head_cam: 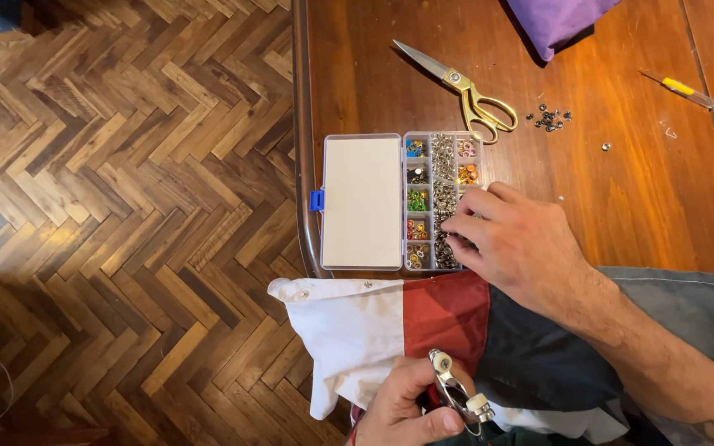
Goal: Installing metal grommets into a fabric piece using a hand-held press tool
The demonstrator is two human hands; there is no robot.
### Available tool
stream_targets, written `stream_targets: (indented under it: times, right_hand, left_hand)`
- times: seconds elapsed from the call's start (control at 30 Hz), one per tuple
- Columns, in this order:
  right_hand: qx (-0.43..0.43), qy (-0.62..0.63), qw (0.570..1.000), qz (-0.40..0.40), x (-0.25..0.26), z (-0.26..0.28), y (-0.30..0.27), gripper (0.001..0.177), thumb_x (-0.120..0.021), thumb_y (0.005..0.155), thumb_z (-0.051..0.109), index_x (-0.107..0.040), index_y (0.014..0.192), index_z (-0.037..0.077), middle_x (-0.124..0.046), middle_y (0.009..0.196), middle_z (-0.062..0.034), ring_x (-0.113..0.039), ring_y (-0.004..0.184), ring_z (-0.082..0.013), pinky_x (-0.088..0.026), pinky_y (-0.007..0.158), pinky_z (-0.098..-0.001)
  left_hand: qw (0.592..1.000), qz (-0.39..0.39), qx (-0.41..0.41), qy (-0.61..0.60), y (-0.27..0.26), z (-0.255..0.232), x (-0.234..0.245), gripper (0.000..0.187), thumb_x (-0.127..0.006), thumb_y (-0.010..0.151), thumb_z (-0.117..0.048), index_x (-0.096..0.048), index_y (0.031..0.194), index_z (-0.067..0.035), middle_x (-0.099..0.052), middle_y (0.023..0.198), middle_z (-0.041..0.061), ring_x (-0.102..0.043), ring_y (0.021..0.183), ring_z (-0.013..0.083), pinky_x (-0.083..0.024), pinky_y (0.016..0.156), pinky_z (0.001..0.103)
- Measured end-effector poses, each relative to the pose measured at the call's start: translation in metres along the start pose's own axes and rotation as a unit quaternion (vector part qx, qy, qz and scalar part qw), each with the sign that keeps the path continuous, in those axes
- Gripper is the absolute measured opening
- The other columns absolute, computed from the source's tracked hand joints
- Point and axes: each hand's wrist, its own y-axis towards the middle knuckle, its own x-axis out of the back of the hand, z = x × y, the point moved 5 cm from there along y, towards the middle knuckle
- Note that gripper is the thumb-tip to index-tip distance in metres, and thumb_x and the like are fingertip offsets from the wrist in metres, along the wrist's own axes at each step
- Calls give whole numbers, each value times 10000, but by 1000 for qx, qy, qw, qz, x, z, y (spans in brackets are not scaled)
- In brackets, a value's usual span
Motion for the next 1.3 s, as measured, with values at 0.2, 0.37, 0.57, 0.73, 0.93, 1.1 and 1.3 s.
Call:
stream_targets:
  times: [0.2,0.37,0.57,0.73,0.93,1.1,1.3]
  right_hand:
    - [14,-27,999,-33,3,8,1,153,-785,1094,277,-746,948,258,-688,1009,56,-669,928,-203,-506,538,-409]
    - [19,-25,997,-76,6,11,-3,177,-796,1075,209,-698,929,216,-682,991,35,-660,893,-200,-476,533,-386]
    - [-5,-10,1000,0,-5,5,-6,196,-740,1143,390,-748,1008,249,-660,1067,50,-671,973,-180,-481,398,-419]
    - [-20,17,1000,5,-12,6,2,110,-762,1038,269,-697,958,228,-649,1025,25,-713,976,-199,-508,425,-440]
    - [-27,36,998,-39,-9,6,1,138,-775,979,207,-652,925,241,-629,945,37,-696,900,-183,-480,469,-412]
    - [-36,66,996,-45,-2,1,1,126,-770,959,161,-668,938,233,-646,964,30,-697,894,-209,-498,501,-429]
    - [-56,230,971,-31,18,-18,-7,73,-775,970,139,-756,1037,161,-704,1046,2,-687,810,-179,-529,665,-371]
  left_hand:
    - [1000,-12,-3,6,-1,1,0,509,-756,1172,-533,-728,1233,-29,-761,1089,56,-641,861,130,-469,762,290]
    - [997,-64,1,40,-1,-2,-2,494,-759,1163,-497,-727,1252,-12,-774,1039,42,-699,914,156,-544,823,326]
    - [924,-113,-69,360,13,-45,-21,450,-726,1149,-500,-723,1118,-50,-781,933,80,-723,720,216,-545,636,354]
    - [852,-159,-134,480,4,-47,-28,433,-729,1132,-562,-790,1121,-133,-822,966,7,-781,724,192,-628,690,337]
    - [880,-157,-86,441,1,-49,-26,449,-710,1143,-557,-780,1110,-114,-826,968,-4,-725,682,161,-591,644,312]
    - [873,-157,-76,455,0,-41,-24,464,-728,1125,-572,-800,1162,-116,-847,1016,3,-827,825,201,-623,741,342]
    - [852,-185,-87,482,2,-47,-24,399,-779,1102,-525,-795,1132,-128,-809,925,2,-728,706,195,-556,644,341]
